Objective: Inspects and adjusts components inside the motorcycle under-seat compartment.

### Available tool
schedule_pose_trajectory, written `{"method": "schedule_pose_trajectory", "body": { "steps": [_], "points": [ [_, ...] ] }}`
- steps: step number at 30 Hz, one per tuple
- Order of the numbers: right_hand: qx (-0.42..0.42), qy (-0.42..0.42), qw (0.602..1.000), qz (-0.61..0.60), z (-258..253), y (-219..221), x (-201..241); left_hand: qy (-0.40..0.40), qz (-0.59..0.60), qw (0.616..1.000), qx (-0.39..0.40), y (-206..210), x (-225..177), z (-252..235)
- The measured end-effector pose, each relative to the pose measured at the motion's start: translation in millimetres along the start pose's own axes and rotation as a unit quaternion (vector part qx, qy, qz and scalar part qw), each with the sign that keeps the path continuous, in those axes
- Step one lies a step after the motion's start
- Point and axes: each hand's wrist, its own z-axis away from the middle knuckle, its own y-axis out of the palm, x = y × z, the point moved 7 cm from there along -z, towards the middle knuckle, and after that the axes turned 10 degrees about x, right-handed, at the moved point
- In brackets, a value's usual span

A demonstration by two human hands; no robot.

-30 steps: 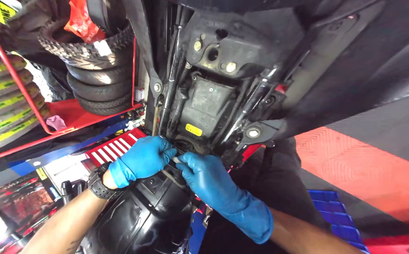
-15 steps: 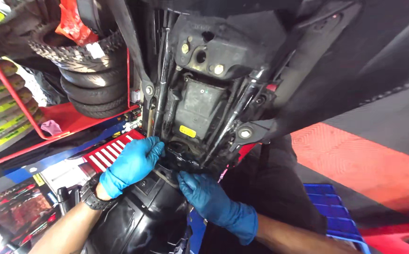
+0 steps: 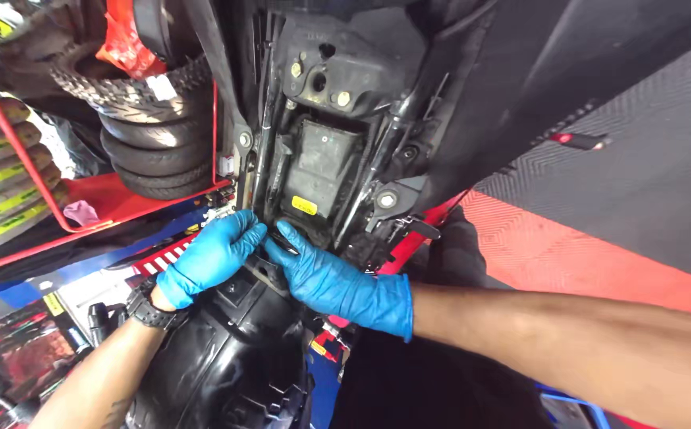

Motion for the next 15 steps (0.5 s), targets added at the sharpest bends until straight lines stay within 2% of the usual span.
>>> {"method": "schedule_pose_trajectory", "body": {
  "steps": [2,4,8,10,13,15],
  "points": [
    [0.037,-0.016,0.999,0.005,1.8,-3.8,-3.2,-0.001,0.010,1.000,-0.002,0.5,0.3,-3.9],
    [0.037,0.005,0.999,-0.025,3.5,-5.8,-5.1,0.000,0.020,1.000,-0.003,2.4,0.2,-9.4],
    [-0.066,0.043,0.996,-0.039,10.6,-4.1,-3.9,-0.009,0.039,0.999,-0.003,4.3,1.5,-12.2],
    [-0.061,0.005,0.996,-0.059,19.5,-2.4,-1.0,-0.015,0.045,0.999,-0.002,5.5,2.6,-9.3],
    [0.001,-0.097,0.994,-0.050,49.8,7.0,-4.2,-0.018,0.041,0.999,0.001,6.5,1.2,-16.9],
    [0.016,-0.108,0.993,-0.039,58.9,8.8,-6.0,-0.024,0.040,0.999,0.003,8.9,1.8,-22.5]
  ]
}}
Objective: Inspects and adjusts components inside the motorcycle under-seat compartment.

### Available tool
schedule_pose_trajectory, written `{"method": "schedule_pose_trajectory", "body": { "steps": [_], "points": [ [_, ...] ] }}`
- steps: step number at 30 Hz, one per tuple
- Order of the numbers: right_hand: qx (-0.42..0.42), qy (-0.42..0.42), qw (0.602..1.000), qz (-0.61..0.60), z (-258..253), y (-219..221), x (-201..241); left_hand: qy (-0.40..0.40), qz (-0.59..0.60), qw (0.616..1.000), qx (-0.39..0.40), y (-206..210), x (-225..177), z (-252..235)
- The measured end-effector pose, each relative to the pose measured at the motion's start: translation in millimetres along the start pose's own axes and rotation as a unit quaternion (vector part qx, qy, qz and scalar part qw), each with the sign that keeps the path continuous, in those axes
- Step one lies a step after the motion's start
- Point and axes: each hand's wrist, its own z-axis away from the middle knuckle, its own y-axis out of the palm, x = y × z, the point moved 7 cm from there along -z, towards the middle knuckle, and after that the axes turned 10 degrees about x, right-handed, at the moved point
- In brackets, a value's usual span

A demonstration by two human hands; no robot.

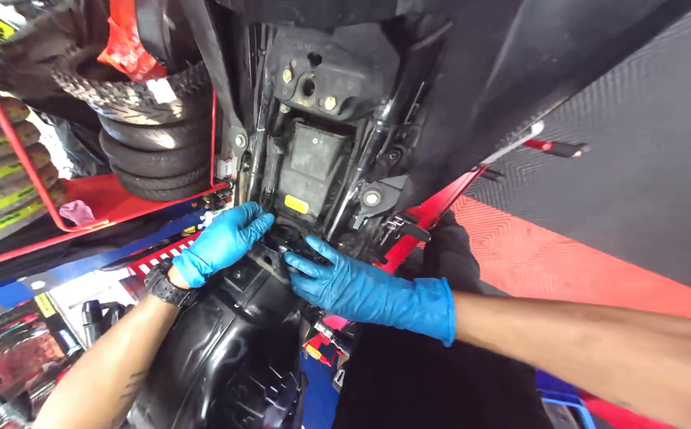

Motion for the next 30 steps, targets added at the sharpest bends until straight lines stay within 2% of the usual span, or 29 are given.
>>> {"method": "schedule_pose_trajectory", "body": {
  "steps": [3,5,8,10,12,15,17,22,29,30],
  "points": [
    [-0.033,0.033,0.999,-0.014,-1.7,-0.5,1.5,-0.003,-0.005,1.000,0.000,0.9,-0.5,0.0],
    [-0.089,0.061,0.994,-0.035,-7.6,-6.0,-0.5,-0.004,-0.009,1.000,-0.004,-0.3,-2.6,4.6],
    [-0.173,0.135,0.975,-0.046,-22.1,-16.6,-7.3,0.000,-0.001,1.000,-0.006,-3.3,-3.0,9.9],
    [-0.182,0.186,0.965,-0.016,-32.8,-16.0,-6.6,-0.001,0.009,1.000,-0.006,-2.7,-1.0,12.6],
    [-0.169,0.183,0.968,-0.003,-35.6,-13.9,-4.9,0.000,0.011,1.000,-0.006,-3.6,-0.2,13.0],
    [-0.080,0.062,0.995,-0.019,-19.1,-8.1,-7.8,0.004,0.010,1.000,0.001,-4.3,-2.3,8.5],
    [-0.015,0.026,1.000,0.001,-14.6,-7.3,-10.9,0.002,0.011,1.000,0.004,-2.6,-1.7,4.7],
    [0.009,0.064,0.998,0.013,-27.9,-11.0,-7.9,0.011,0.033,0.999,0.009,2.1,-2.5,0.5],
    [0.069,0.057,0.994,-0.069,-0.4,-35.9,-1.6,0.035,0.134,0.990,0.007,2.7,-5.1,-0.9],
    [0.055,0.060,0.993,-0.082,8.0,-44.4,3.4,0.035,0.151,0.988,0.006,1.9,-4.2,-1.1]
  ]
}}
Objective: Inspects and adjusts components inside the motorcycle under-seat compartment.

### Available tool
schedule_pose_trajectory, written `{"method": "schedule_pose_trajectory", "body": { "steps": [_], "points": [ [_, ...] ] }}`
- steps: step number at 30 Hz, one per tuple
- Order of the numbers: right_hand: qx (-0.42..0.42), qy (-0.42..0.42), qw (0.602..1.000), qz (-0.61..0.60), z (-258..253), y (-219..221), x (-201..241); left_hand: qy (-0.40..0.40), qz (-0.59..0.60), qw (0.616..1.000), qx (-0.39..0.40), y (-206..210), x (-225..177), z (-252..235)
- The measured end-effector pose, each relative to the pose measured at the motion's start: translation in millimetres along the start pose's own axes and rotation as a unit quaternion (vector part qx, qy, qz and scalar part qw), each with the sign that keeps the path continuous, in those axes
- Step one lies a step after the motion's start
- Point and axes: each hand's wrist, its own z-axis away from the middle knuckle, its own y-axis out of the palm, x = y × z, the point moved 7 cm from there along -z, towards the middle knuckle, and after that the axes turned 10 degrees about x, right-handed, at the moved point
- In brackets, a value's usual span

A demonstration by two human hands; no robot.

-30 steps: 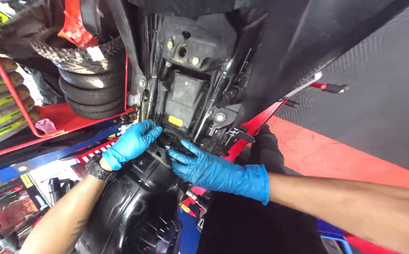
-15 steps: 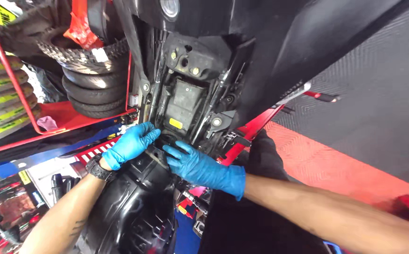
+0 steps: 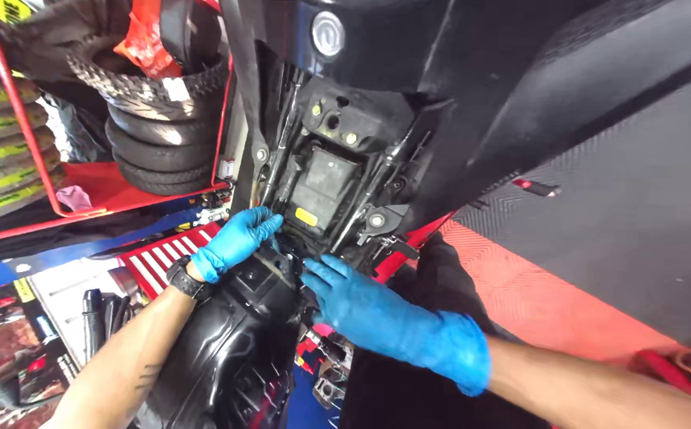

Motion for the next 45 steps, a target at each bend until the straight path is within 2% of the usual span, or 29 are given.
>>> {"method": "schedule_pose_trajectory", "body": {
  "steps": [3,8,14,19,21,23,25,27,29,30,35,38,40,41,43,44,45],
  "points": [
    [-0.107,0.011,0.991,-0.085,38.1,-14.6,9.4,0.018,0.047,0.999,-0.002,-1.5,2.6,-0.8],
    [-0.143,0.074,0.961,-0.225,71.9,6.2,-5.7,0.019,0.141,0.989,-0.034,-4.1,5.0,-0.8],
    [-0.159,0.091,0.929,-0.322,103.6,-8.0,-11.9,0.032,0.386,0.918,-0.084,-16.4,20.0,3.1],
    [-0.153,0.115,0.899,-0.394,127.1,-26.1,-20.5,0.055,0.314,0.945,-0.078,-15.5,12.4,5.5],
    [-0.166,0.144,0.912,-0.346,95.7,-31.1,-21.6,0.039,0.295,0.951,-0.086,-11.6,14.9,3.3],
    [-0.142,0.180,0.937,-0.264,32.6,-37.0,-31.1,0.026,0.275,0.956,-0.102,-10.5,13.1,3.4],
    [-0.033,0.237,0.944,-0.226,-32.1,-39.9,-43.6,0.004,0.258,0.959,-0.120,-6.7,8.8,9.1],
    [0.072,0.270,0.934,-0.224,-70.4,-39.6,-46.3,-0.008,0.251,0.959,-0.133,-3.2,5.3,11.3],
    [0.127,0.282,0.925,-0.220,-84.3,-40.6,-49.8,0.008,0.261,0.956,-0.133,-4.4,4.1,10.6],
    [0.128,0.284,0.922,-0.228,-87.1,-42.1,-55.8,0.018,0.268,0.955,-0.128,-8.4,2.5,7.9],
    [0.087,0.230,0.925,-0.289,-87.2,-18.1,-70.1,0.038,0.305,0.943,-0.125,-6.7,6.2,11.5],
    [0.074,0.189,0.932,-0.301,-92.2,-16.9,-75.0,0.106,0.295,0.925,-0.214,-43.9,-9.8,28.7],
    [0.071,0.192,0.943,-0.263,-86.7,-21.4,-71.3,0.159,0.294,0.903,-0.268,-76.4,-13.0,38.3],
    [0.038,0.195,0.955,-0.221,-82.5,-40.9,-66.9,0.188,0.284,0.893,-0.294,-95.2,-22.3,45.6],
    [-0.131,0.151,0.968,-0.151,-48.1,-109.0,-44.1,0.251,0.244,0.872,-0.342,-124.3,-48.4,63.8],
    [-0.207,0.086,0.960,-0.167,-10.9,-142.6,-32.3,0.280,0.230,0.857,-0.366,-131.4,-61.7,72.8],
    [-0.243,-0.020,0.948,-0.202,36.0,-169.4,-23.7,0.300,0.225,0.842,-0.387,-133.8,-75.7,81.6]
  ]
}}
